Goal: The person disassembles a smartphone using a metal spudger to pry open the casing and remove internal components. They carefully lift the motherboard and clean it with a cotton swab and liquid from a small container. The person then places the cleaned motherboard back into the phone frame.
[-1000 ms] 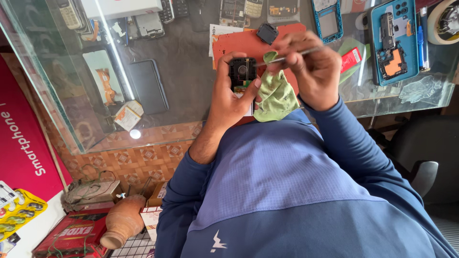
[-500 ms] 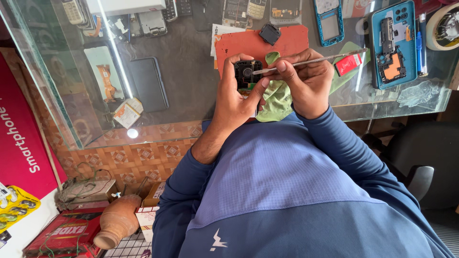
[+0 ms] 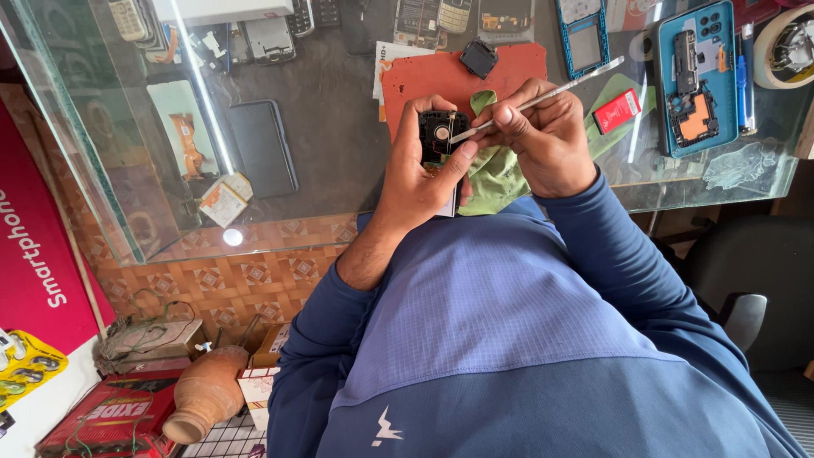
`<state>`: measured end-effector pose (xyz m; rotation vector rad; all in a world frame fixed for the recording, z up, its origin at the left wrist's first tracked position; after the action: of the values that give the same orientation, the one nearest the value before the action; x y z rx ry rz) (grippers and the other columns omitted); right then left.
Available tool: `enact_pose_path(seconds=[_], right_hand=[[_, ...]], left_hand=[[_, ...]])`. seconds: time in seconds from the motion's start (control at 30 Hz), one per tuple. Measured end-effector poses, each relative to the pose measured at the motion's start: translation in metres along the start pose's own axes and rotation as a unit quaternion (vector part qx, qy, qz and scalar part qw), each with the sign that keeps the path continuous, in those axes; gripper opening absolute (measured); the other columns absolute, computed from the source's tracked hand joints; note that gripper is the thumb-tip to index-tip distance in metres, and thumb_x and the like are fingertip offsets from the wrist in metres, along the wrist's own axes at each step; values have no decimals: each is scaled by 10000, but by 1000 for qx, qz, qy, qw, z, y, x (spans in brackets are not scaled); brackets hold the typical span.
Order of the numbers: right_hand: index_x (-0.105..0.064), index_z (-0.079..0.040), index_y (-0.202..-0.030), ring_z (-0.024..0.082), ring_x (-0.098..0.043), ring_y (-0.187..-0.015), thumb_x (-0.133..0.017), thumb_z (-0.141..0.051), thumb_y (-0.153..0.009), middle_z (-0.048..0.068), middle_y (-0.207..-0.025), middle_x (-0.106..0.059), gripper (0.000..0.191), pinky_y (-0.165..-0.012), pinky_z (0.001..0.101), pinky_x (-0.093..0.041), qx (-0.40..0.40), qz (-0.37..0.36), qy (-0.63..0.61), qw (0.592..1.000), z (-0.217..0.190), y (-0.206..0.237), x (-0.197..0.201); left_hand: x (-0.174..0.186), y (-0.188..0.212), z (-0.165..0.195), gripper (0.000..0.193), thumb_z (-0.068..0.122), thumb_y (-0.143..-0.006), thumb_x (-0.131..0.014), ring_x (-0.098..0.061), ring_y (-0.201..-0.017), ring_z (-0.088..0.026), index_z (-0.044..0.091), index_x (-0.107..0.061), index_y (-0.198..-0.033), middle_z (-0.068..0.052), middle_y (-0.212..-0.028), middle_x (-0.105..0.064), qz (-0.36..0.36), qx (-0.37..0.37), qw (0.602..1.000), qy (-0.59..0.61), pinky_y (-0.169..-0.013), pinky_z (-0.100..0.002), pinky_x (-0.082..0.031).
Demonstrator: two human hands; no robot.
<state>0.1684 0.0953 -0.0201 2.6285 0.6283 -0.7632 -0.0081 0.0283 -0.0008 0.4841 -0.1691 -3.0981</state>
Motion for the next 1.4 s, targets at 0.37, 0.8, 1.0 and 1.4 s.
enact_pose_path(seconds=[0.37,0.8,1.0,1.4], right_hand=[[-541,42,-1094,311,-772,-924,-678,-87,-1101,254,-1109,-728,189,-814,431,-677,141,73,110,981,-3,16,-19],[-565,34,-1080,285,-760,-927,-687,-89,-1089,241,-1073,-730,174,-800,383,-650,105,92,52,989,10,16,-12],[-572,11,-1079,291,-767,-936,-677,-95,-1077,253,-1077,-732,149,-785,379,-654,92,24,25,995,14,11,0],[-507,-4,-1161,302,-774,-910,-591,-99,-1181,245,-1023,-711,128,-791,426,-676,160,23,138,977,-18,16,-5]], left_hand=[[0,5,1,338,66,-1093,-582,-647,-767,-82,61,-399,-1377,-62,-981,-634,1,13,1000,-7,-640,-257,-581],[-1,8,-2,340,73,-1086,-588,-646,-821,-84,46,-402,-1369,-55,-989,-633,11,-8,999,-52,-683,-255,-578],[-1,7,3,334,76,-1073,-566,-663,-836,-103,43,-381,-1349,-76,-1014,-632,-8,8,1000,-23,-633,-278,-623],[-1,6,13,299,60,-1056,-586,-696,-717,-102,23,-434,-1311,-51,-922,-694,-26,-8,997,-78,-652,-268,-583]])
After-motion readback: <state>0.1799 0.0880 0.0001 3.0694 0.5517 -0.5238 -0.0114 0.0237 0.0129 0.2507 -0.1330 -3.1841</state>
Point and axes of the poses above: each hand's wrist, its own y-axis away from the middle knuckle, its own x-axis out of the back of the hand, z = x × y, the point moved 3 cm from there along -y, towards the middle knuckle
